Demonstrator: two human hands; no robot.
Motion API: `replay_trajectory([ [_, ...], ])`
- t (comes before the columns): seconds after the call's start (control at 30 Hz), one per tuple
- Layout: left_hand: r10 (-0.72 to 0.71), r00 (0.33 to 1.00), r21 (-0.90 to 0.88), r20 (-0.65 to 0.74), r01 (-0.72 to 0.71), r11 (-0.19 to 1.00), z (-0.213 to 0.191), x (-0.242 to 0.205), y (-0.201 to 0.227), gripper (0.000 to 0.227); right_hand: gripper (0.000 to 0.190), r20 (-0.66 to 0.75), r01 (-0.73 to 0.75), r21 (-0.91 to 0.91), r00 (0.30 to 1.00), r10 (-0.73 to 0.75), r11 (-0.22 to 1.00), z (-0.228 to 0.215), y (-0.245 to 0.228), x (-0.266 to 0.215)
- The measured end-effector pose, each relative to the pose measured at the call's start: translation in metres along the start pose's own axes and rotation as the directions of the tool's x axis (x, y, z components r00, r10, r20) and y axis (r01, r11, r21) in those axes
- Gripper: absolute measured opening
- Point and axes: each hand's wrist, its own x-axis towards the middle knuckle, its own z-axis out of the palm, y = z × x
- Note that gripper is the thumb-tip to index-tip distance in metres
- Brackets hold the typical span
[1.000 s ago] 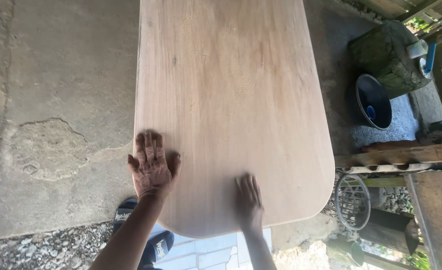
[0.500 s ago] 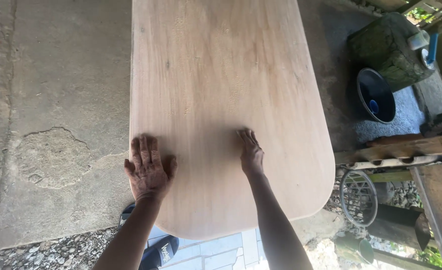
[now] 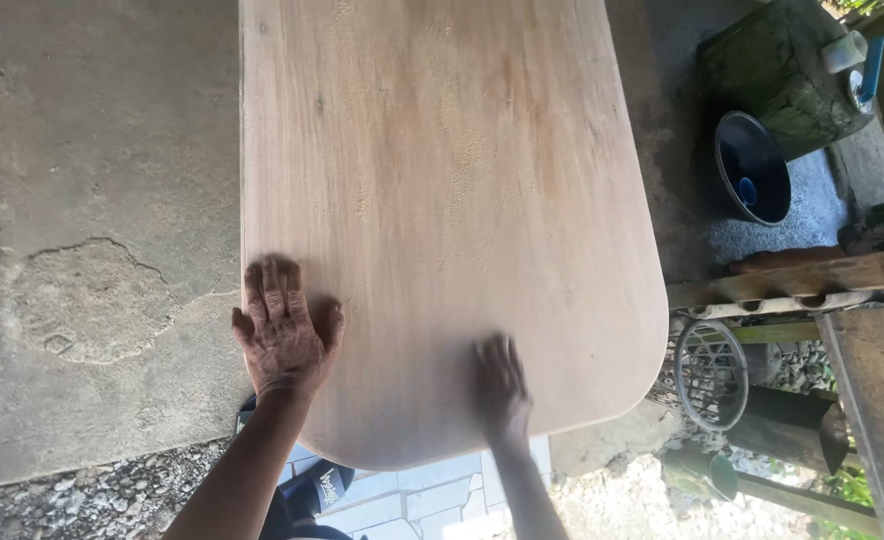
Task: Manually sanding the surface of a wooden tabletop with sandpaper.
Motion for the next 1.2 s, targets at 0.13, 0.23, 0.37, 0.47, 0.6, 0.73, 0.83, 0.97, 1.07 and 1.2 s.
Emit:
replay_trajectory([
  [0.13, -0.007, 1.000, -0.022, 0.000, 0.007, 1.000, 0.005, 0.001, -0.003, 0.089, 0.038, 0.065, -0.023, 0.167, 0.998, 0.012, 0.986, 0.008, 0.012, 0.102],
  [0.23, 0.004, 1.000, -0.038, -0.024, -0.005, 0.999, 0.003, 0.000, -0.004, 0.091, 0.042, 0.002, -0.011, 0.180, 1.000, 0.010, 0.984, 0.032, 0.029, 0.106],
  [0.37, 0.008, 1.000, -0.047, -0.011, -0.009, 0.999, 0.003, -0.003, -0.004, 0.092, 0.046, -0.014, 0.080, 0.187, 0.997, -0.079, 0.979, -0.012, -0.015, -0.013],
  [0.47, 0.011, 1.000, -0.041, -0.018, -0.012, 0.999, 0.005, -0.002, -0.005, 0.091, 0.052, 0.079, 0.030, -0.004, 0.996, -0.029, 1.000, -0.034, -0.045, -0.102],
  [0.6, 0.025, 0.999, -0.039, -0.028, -0.026, 0.999, 0.007, -0.001, -0.007, 0.091, 0.052, 0.109, -0.041, 0.179, 0.994, 0.022, 0.983, -0.053, -0.066, -0.060],
  [0.73, 0.033, 0.999, -0.037, -0.025, -0.034, 0.999, 0.011, -0.004, -0.011, 0.091, 0.048, 0.041, 0.048, 0.275, 0.997, -0.061, 0.960, -0.048, -0.066, -0.030],
  [0.83, 0.021, 1.000, -0.021, -0.003, -0.021, 1.000, 0.005, 0.001, -0.005, 0.090, 0.046, 0.103, -0.029, 0.127, 0.995, 0.016, 0.992, -0.050, -0.070, -0.083],
  [0.97, 0.010, 1.000, 0.012, 0.012, -0.010, 1.000, 0.010, -0.001, -0.010, 0.091, 0.048, 0.129, -0.068, 0.134, 0.990, 0.051, 0.989, -0.044, -0.069, -0.074],
  [1.07, 0.022, 1.000, 0.020, -0.016, -0.021, 1.000, 0.010, -0.003, -0.008, 0.091, 0.045, 0.063, 0.005, 0.220, 0.998, -0.019, 0.976, -0.041, -0.061, -0.040],
  [1.2, 0.021, 1.000, 0.008, -0.011, -0.021, 1.000, 0.008, 0.000, -0.007, 0.090, 0.050, 0.096, 0.025, 0.159, 0.995, -0.040, 0.987, -0.050, -0.073, -0.078],
])
